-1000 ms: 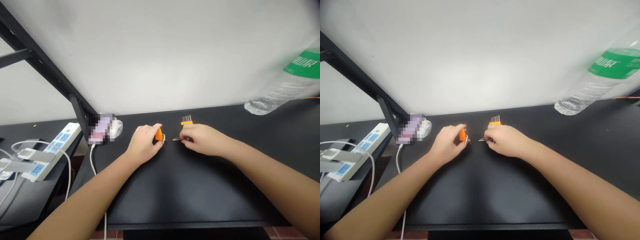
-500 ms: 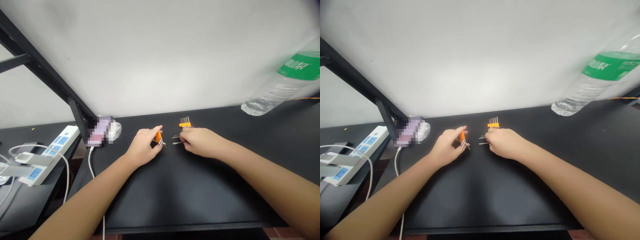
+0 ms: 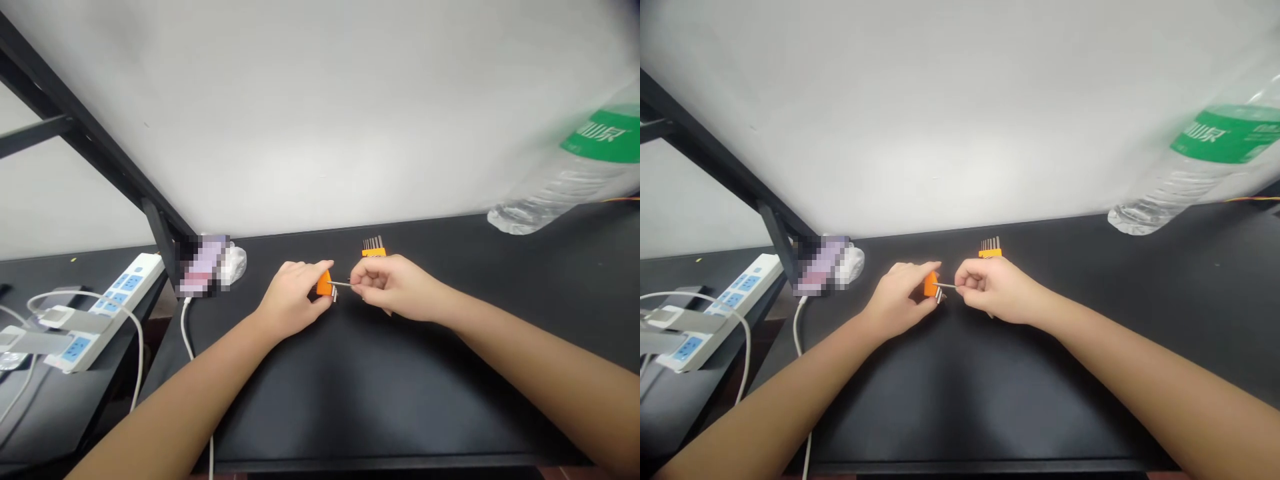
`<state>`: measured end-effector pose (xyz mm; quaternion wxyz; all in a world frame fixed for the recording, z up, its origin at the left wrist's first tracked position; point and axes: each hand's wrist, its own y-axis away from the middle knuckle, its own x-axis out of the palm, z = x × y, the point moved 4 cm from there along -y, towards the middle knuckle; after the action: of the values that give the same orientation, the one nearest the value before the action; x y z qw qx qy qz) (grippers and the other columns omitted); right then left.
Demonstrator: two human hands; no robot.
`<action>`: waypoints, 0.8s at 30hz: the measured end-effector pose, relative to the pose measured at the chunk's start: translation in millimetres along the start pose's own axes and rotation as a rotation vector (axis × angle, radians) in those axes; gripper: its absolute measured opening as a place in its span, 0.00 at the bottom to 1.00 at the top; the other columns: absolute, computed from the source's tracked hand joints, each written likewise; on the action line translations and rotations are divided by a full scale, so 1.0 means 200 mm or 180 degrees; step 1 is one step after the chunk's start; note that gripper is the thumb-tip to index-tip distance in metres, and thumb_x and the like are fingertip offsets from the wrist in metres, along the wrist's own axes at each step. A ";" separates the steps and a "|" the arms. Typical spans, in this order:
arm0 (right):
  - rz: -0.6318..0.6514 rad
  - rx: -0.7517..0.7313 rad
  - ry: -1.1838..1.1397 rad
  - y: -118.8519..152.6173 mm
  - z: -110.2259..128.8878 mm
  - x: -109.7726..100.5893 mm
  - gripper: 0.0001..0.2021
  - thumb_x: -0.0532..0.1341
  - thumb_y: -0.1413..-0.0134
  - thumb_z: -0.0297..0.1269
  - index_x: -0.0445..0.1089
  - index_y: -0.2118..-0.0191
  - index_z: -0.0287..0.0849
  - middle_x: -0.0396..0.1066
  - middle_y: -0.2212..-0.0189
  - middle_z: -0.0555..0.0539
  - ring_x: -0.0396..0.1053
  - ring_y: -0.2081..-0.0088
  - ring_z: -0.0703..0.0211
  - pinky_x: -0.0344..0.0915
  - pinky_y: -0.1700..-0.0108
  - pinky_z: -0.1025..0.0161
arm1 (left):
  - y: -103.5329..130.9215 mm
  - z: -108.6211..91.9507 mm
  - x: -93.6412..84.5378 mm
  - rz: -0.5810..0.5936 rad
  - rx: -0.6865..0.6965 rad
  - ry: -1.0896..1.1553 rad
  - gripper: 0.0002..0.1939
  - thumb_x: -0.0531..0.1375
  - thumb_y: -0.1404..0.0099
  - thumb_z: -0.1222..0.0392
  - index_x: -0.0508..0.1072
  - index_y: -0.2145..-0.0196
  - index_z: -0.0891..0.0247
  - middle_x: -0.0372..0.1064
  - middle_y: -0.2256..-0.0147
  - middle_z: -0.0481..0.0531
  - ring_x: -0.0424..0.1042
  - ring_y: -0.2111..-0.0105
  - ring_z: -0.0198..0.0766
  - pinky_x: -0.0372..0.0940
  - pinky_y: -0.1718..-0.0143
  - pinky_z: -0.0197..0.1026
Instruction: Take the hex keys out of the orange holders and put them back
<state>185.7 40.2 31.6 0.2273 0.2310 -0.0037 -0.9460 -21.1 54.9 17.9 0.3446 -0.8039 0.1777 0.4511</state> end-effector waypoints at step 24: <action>-0.0227 0.0176 -0.0716 -0.02 -0.03 -0.03 0.06 0.64 0.39 0.37 0.71 0.65 0.41 0.67 0.84 0.55 0.62 0.84 0.66 0.60 0.81 0.68 | 0.00 0.01 0.00 -0.0095 -0.0158 0.0089 0.23 0.66 0.36 0.59 0.70 0.44 0.58 0.78 0.54 0.49 0.76 0.59 0.40 0.70 0.51 0.45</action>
<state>191.9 47.9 28.4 0.1852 0.1295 -0.0470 -0.9730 -22.3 57.4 17.0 0.3287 -0.8209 0.1593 0.4390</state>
